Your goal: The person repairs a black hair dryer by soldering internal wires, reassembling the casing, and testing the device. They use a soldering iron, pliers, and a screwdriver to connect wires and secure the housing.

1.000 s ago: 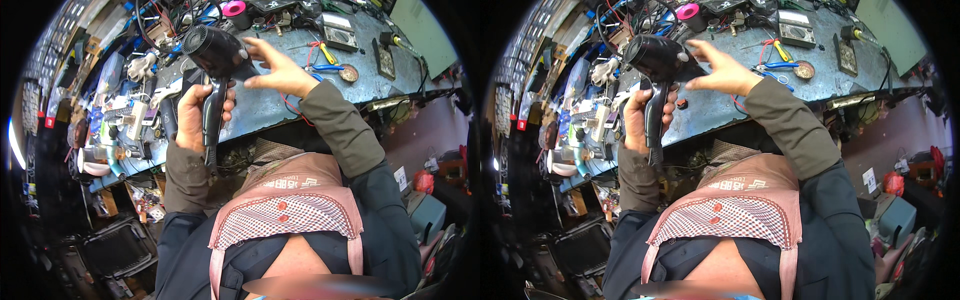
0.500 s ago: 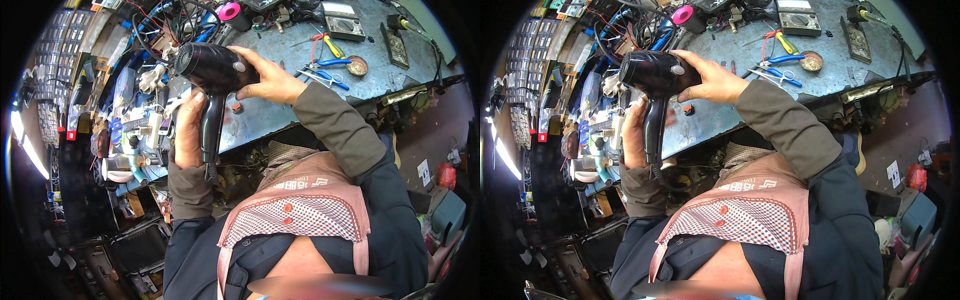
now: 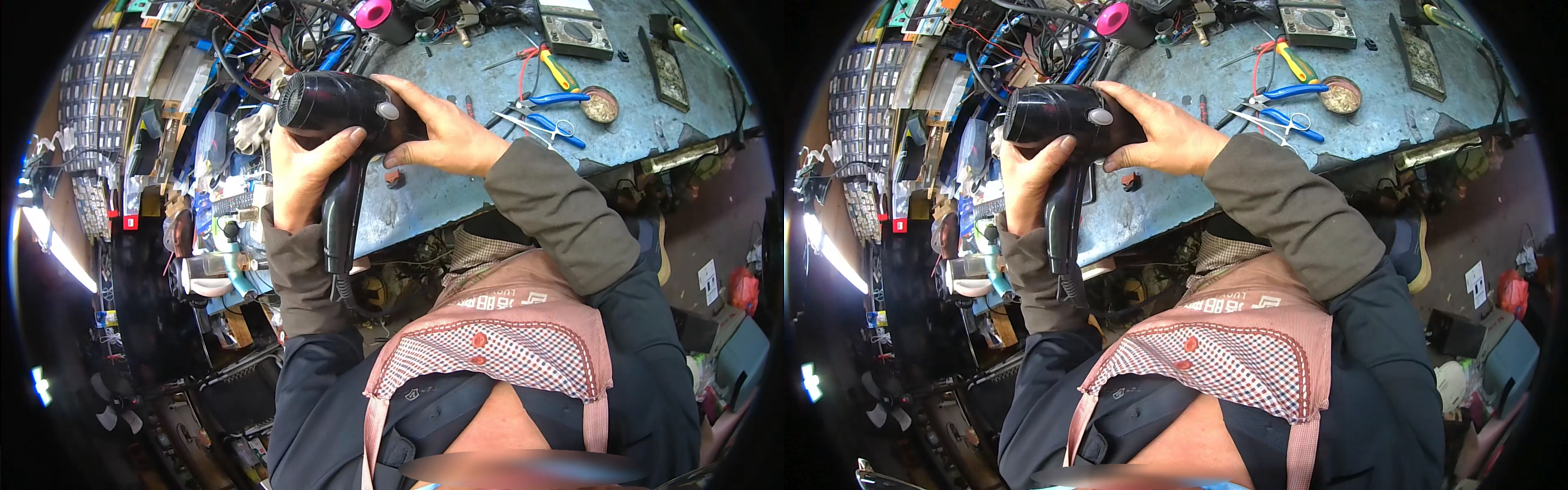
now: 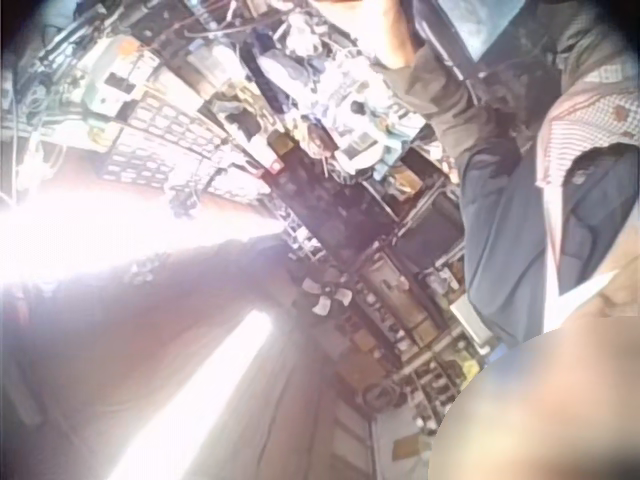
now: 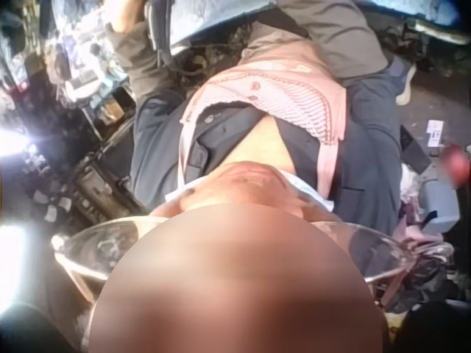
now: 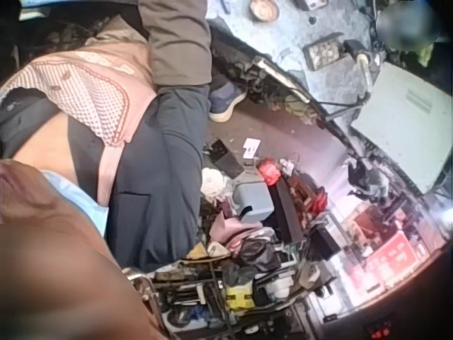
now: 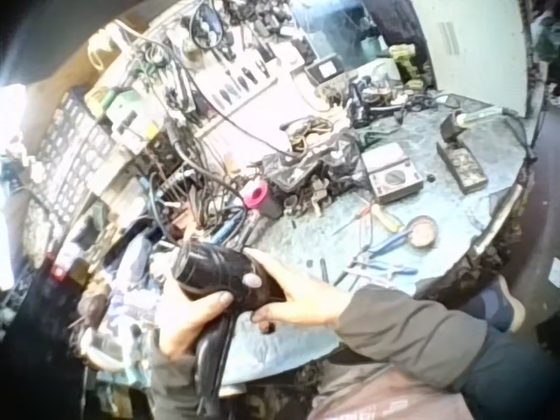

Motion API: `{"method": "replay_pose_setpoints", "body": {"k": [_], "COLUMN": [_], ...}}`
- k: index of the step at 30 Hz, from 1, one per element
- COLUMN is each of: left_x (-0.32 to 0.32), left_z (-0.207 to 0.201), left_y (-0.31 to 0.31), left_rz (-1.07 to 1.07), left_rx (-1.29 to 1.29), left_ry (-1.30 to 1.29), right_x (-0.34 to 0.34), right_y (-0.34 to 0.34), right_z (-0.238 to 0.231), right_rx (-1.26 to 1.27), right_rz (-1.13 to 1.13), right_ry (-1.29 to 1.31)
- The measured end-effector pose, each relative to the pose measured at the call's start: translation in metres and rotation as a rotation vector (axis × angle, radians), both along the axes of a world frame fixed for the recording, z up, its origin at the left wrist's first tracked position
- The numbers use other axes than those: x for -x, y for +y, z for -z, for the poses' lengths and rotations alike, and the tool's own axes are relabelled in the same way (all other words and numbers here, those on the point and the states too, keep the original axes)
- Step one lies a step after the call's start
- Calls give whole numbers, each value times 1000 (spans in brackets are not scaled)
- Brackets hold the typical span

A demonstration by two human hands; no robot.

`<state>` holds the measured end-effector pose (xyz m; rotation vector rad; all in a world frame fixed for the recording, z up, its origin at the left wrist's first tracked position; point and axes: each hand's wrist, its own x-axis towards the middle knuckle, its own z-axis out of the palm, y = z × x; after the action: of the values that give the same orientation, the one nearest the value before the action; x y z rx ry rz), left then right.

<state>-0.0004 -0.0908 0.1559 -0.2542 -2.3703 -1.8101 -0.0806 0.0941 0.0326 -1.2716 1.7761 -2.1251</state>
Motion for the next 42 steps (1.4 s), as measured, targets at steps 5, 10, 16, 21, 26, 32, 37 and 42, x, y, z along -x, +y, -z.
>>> {"method": "replay_pose_setpoints", "body": {"k": [5, 10, 16, 21, 26, 32, 37, 42], "left_x": [6, 13, 23, 25, 53, 60, 61, 58], "left_z": [-4, 3, 15, 26, 80, 101, 111, 113], "left_y": [-2, 11, 39, 11, 12, 58, 72, 69], "left_rz": [32, 19, -208, 137, 342, 175, 41, 36], "left_rx": [30, -52, 92, -329, -276, -261, -4, -87], "left_ry": [-40, 2, 148, 46, 89, 323, 505, 520], "right_x": [0, 9, 5, 22, 16, 8, 2, -3], "right_y": [-1, 4, 14, 23, 47, 81, 92, 83], "right_z": [1, -2, -93, -109, -117, -147, -152, -153], "right_rx": [49, 208, 79, -245, -98, -487, -604, -678], "right_rz": [-1, -134, 252, 262, 49, 245, 264, 309], "right_ry": [12, -149, 265, 410, 69, 173, 37, 130]}}
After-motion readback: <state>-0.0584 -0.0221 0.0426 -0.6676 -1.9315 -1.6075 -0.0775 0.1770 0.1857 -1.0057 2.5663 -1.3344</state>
